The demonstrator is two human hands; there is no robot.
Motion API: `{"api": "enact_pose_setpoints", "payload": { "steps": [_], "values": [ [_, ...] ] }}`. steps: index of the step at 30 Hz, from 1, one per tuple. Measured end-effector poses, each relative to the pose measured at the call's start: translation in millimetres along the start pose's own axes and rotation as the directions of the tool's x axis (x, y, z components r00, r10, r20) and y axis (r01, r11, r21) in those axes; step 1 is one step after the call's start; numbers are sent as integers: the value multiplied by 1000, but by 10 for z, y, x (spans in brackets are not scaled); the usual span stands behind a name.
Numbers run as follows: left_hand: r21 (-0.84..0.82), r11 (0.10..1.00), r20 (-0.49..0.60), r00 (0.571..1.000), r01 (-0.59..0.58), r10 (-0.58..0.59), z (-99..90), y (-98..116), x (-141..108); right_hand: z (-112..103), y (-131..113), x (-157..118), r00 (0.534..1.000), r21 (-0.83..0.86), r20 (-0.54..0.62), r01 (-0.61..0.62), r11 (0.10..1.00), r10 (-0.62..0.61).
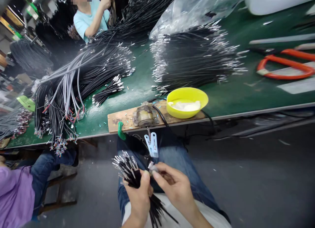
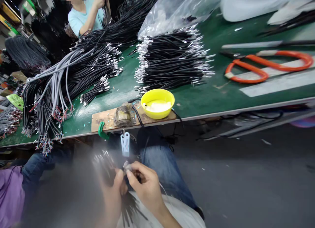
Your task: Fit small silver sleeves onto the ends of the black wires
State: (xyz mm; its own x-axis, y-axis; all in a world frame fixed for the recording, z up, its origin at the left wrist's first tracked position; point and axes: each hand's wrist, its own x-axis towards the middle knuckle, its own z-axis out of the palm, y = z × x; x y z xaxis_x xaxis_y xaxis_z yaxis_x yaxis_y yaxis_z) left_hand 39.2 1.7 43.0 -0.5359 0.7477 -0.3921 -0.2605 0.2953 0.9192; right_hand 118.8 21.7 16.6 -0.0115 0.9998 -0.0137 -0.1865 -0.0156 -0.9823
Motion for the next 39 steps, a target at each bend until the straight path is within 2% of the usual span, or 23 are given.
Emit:
{"api": "enact_pose_setpoints", "payload": {
  "steps": [2,4,6,8,10,13,17,20,22,27,31,33,35,37,39],
  "values": [
    [-39,999,15,999,-33,33,7,41,25,-12,12,-7,999,-34,11,45,998,-45],
    [-63,997,50,997,-49,53,-14,66,62,-21,11,1,999,-32,-16,39,999,-39],
    [-56,997,108,993,-45,51,-51,69,85,-25,0,28,999,-6,-41,15,1000,-16],
    [-28,999,158,987,-23,27,-85,58,83,-22,-17,59,1000,28,-7,27,999,-27],
    [-11,1000,179,984,-6,8,-103,45,62,-12,-32,76,995,30,43,87,996,-88],
    [-11,1000,193,981,1,2,-103,41,30,-1,-53,64,973,-101,37,232,967,-229],
    [-49,995,214,974,85,-72,-95,54,37,-31,-94,41,906,-288,64,418,862,-418],
    [-87,986,239,963,145,-121,-101,55,71,-88,-110,54,884,-293,158,468,834,-440],
    [-90,985,260,958,147,-120,-107,49,88,-127,-99,67,904,-262,196,422,868,-380],
    [-15,997,300,952,73,-65,-108,55,106,-175,-61,75,971,-104,108,226,969,-214],
    [85,995,342,937,46,-73,-138,139,154,-175,-111,106,977,-70,159,153,986,-140],
    [132,991,384,919,35,-84,-150,205,172,-169,-134,133,973,57,219,62,996,-73],
    [130,991,385,923,-34,-19,-134,277,166,-152,-134,154,954,254,297,-108,961,29],
    [86,989,340,936,-124,88,-81,346,133,-127,-114,164,918,413,369,-304,858,148],
    [51,987,314,941,-152,129,-10,400,94,-107,-91,177,870,479,427,-449,754,247]
  ]
}}
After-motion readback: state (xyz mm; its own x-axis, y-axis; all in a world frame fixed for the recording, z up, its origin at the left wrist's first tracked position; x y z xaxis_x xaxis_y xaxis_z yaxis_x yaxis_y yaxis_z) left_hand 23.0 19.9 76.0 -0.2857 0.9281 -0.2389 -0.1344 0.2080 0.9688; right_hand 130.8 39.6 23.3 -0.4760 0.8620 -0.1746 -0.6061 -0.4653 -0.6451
